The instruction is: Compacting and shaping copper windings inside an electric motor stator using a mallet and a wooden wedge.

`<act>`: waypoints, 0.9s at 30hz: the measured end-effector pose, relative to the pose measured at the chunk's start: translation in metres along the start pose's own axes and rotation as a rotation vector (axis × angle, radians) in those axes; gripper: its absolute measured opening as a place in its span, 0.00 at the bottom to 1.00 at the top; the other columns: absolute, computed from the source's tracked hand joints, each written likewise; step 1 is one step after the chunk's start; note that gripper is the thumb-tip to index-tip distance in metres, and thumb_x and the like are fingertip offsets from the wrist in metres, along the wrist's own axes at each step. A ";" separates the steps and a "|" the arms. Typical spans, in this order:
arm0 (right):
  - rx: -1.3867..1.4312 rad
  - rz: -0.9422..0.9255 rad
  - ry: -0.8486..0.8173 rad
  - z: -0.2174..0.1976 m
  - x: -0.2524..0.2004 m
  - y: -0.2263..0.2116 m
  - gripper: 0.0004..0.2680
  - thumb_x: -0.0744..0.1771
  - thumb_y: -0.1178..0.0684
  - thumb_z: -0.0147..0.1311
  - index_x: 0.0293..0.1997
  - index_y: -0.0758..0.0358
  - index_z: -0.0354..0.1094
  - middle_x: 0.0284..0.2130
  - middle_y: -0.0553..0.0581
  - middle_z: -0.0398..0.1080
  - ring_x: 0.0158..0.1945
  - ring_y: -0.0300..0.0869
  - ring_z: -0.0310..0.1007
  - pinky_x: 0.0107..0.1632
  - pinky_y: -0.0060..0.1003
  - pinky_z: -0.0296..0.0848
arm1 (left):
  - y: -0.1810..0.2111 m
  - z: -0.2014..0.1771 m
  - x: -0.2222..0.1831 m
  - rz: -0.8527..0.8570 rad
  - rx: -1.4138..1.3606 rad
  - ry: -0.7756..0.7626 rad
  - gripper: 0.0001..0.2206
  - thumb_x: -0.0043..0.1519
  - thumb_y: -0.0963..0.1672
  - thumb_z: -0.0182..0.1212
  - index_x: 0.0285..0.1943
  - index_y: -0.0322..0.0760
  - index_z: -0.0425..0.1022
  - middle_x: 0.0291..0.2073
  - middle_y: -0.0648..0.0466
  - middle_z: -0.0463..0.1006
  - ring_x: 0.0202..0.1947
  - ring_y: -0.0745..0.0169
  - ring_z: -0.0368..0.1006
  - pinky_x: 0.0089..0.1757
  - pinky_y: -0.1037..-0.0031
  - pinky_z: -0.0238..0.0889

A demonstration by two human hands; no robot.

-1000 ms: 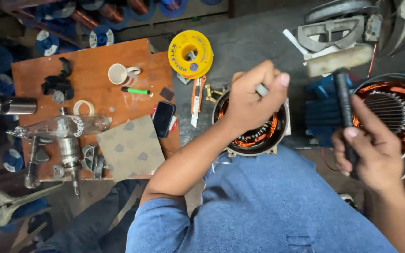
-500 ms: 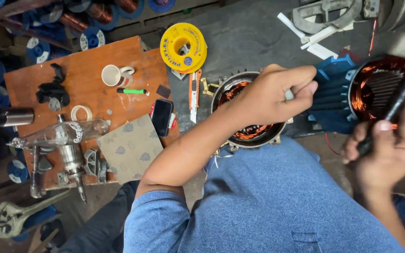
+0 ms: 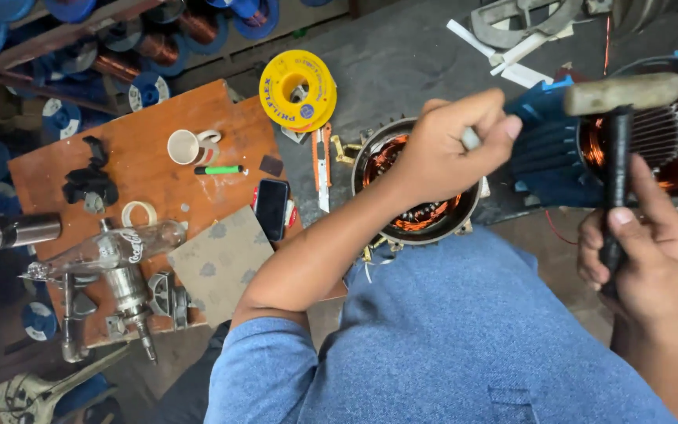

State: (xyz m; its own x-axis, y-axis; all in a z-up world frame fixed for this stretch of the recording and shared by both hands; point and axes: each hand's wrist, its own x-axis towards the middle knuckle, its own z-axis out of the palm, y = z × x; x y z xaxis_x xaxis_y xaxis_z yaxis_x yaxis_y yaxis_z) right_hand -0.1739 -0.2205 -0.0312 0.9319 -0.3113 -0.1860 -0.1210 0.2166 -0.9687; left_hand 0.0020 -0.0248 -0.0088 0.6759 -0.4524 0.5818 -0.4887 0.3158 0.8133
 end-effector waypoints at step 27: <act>0.020 -0.104 0.329 0.021 -0.058 0.035 0.21 0.74 0.53 0.38 0.80 0.42 0.45 0.24 0.61 0.50 0.15 0.39 0.47 0.16 0.33 0.50 | 0.009 0.003 0.007 0.024 -0.143 -0.486 0.13 0.60 0.39 0.49 0.24 0.41 0.51 0.18 0.61 0.49 0.21 0.70 0.46 0.29 0.77 0.46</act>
State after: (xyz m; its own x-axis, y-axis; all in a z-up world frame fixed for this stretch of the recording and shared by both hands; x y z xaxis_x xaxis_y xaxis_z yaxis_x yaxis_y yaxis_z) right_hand -0.2253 -0.1756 -0.0504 0.7782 -0.6137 -0.1331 -0.0215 0.1857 -0.9824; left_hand 0.0011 -0.0274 0.0028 0.3142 -0.7685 0.5575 -0.3976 0.4267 0.8123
